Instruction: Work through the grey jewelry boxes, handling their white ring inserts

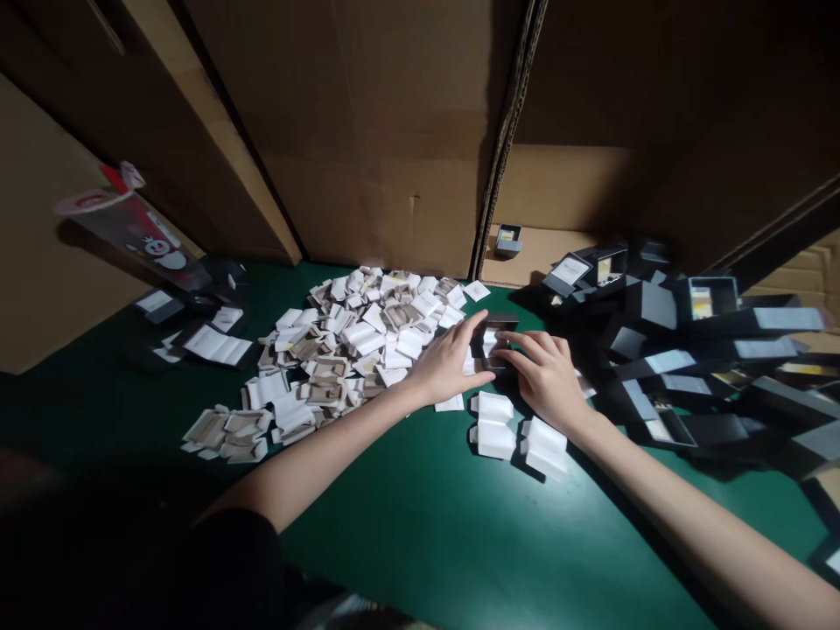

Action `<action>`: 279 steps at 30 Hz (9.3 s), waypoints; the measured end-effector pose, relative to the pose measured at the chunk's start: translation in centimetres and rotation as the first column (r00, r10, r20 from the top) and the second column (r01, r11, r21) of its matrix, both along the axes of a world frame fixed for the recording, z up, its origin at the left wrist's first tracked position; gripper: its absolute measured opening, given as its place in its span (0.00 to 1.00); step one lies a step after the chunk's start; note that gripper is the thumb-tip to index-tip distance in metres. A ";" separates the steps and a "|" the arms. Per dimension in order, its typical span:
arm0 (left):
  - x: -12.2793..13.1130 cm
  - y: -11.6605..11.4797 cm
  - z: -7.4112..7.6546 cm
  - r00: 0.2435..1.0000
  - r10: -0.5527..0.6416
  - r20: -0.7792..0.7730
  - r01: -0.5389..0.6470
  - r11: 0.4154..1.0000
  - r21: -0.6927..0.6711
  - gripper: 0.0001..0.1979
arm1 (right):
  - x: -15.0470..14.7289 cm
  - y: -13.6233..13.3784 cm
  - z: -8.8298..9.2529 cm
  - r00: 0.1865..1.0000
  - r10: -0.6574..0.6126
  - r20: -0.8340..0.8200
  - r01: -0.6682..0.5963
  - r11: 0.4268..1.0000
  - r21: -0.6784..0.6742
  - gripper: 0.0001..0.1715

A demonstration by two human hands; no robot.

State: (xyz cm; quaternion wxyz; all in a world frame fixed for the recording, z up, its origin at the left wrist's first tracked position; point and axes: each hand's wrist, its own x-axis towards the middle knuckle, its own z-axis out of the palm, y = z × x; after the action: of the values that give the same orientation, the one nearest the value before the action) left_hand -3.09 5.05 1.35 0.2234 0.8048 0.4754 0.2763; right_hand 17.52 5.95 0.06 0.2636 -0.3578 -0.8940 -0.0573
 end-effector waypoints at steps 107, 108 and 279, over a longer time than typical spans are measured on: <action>0.8 -1.5 4.0 0.831 0.157 0.533 0.042 0.938 -0.343 0.11 | 0.3 -0.1 0.0 0.756 0.149 -0.637 -0.266 0.959 -0.092 0.16; 0.9 -1.5 3.7 0.821 0.164 0.547 0.052 0.932 -0.358 0.12 | 0.3 -0.1 -0.1 0.751 0.152 -0.642 -0.273 0.958 -0.092 0.16; 1.8 -2.1 -0.5 0.905 0.068 -0.421 0.166 0.853 0.495 0.18 | 1.1 1.3 -0.1 0.969 0.167 -0.184 -0.145 0.981 0.129 0.17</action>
State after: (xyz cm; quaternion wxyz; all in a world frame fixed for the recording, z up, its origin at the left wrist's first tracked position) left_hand -1.31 2.96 0.89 -0.1036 0.8874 0.3987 0.2070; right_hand 18.67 7.20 -0.09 0.3734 -0.2744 -0.8846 -0.0525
